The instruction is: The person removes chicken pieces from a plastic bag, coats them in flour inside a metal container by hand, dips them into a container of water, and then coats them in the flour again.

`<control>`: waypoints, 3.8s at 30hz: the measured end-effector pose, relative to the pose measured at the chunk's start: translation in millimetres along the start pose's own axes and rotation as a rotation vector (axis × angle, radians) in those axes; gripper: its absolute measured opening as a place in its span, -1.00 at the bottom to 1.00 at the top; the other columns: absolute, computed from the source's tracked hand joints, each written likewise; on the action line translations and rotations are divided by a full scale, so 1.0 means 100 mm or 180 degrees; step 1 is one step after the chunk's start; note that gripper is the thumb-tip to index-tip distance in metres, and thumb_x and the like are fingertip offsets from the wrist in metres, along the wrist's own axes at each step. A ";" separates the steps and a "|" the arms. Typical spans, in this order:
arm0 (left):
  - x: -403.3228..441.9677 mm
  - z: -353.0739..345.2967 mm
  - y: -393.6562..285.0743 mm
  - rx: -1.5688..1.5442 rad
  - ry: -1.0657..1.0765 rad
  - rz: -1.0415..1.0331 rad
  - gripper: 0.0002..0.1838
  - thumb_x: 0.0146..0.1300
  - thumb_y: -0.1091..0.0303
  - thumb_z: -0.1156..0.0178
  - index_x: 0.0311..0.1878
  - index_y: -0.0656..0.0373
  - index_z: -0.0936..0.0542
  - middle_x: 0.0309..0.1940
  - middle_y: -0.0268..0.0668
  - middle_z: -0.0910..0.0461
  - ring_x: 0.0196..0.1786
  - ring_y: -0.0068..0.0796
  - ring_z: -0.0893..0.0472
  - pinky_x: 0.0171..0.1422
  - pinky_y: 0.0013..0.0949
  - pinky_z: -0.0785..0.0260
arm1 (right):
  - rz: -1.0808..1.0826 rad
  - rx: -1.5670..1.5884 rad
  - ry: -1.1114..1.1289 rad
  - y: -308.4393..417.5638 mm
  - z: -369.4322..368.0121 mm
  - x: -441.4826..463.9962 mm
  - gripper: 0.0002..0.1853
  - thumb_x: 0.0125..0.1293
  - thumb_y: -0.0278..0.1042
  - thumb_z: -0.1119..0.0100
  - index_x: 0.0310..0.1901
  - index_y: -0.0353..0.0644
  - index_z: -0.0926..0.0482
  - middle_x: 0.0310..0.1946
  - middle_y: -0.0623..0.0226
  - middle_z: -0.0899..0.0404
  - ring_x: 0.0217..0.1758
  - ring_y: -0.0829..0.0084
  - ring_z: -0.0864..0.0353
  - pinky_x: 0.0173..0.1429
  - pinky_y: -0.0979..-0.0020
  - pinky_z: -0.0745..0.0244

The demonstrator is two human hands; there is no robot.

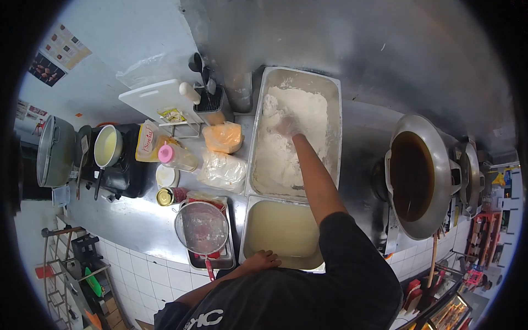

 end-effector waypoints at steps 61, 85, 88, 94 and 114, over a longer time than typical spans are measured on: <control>-0.03 -0.05 -0.15 0.0555 -0.0755 0.0150 -0.58 0.21 -0.18 -0.23 -0.31 0.02 -0.67 -0.26 -0.34 -0.62 -0.07 -0.25 -0.64 -0.07 -0.15 -0.52 | -0.0857 0.3345 -0.0800 0.21 0.86 -1.16 -0.61 0.32 -0.31 -0.17 0.11 -0.35 -0.55 0.02 0.04 -0.62 0.18 0.12 -0.53 0.31 0.22 -0.35; -0.05 0.12 -0.28 0.0453 -0.0561 0.0127 -0.54 0.24 -0.15 -0.23 -0.37 0.12 -0.61 -0.30 -0.28 -0.58 -0.12 -0.17 -0.61 -0.09 -0.10 -0.49 | 0.0198 -0.0403 0.2062 -0.87 -0.39 -2.26 -0.48 0.51 -0.19 0.17 0.43 -0.20 -0.27 0.28 0.10 -0.48 0.21 0.16 -0.54 0.46 0.14 -0.32; -0.04 0.14 -0.22 0.0438 -0.0604 0.0031 -0.51 0.25 -0.17 -0.22 -0.41 0.12 -0.60 -0.33 -0.26 -0.58 -0.14 -0.16 -0.61 -0.08 -0.10 -0.50 | -0.0006 -0.0193 0.1935 -0.72 -0.58 -2.42 -0.47 0.51 -0.18 0.17 0.43 -0.20 -0.27 0.28 0.10 -0.48 0.23 0.16 -0.53 0.46 0.15 -0.31; -0.01 0.17 -0.30 0.0462 -0.0742 -0.0132 -0.51 0.28 -0.17 -0.20 -0.44 0.12 -0.56 -0.36 -0.27 -0.56 -0.17 -0.18 -0.61 -0.09 -0.13 -0.50 | 0.0021 0.0446 0.1321 -0.40 -0.60 -2.22 -0.46 0.50 -0.17 0.15 0.42 -0.21 -0.29 0.28 0.09 -0.48 0.26 0.16 -0.52 0.47 0.15 -0.30; 0.10 0.34 -0.38 0.0512 -0.0397 0.0167 -0.53 0.29 -0.17 -0.19 -0.40 0.10 -0.60 -0.36 -0.32 -0.56 -0.18 -0.28 -0.62 -0.06 -0.21 -0.52 | -0.0499 0.1193 0.1261 0.17 0.34 -2.33 -0.43 0.46 -0.11 0.08 0.40 -0.24 -0.34 0.29 0.06 -0.49 0.35 0.16 -0.46 0.50 0.15 -0.25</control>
Point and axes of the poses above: each hand's wrist, its own x-axis towards the middle knuckle, its own z-axis out of the back of the hand, y = z × x, the point moved 4 cm from there along x, towards the middle knuckle
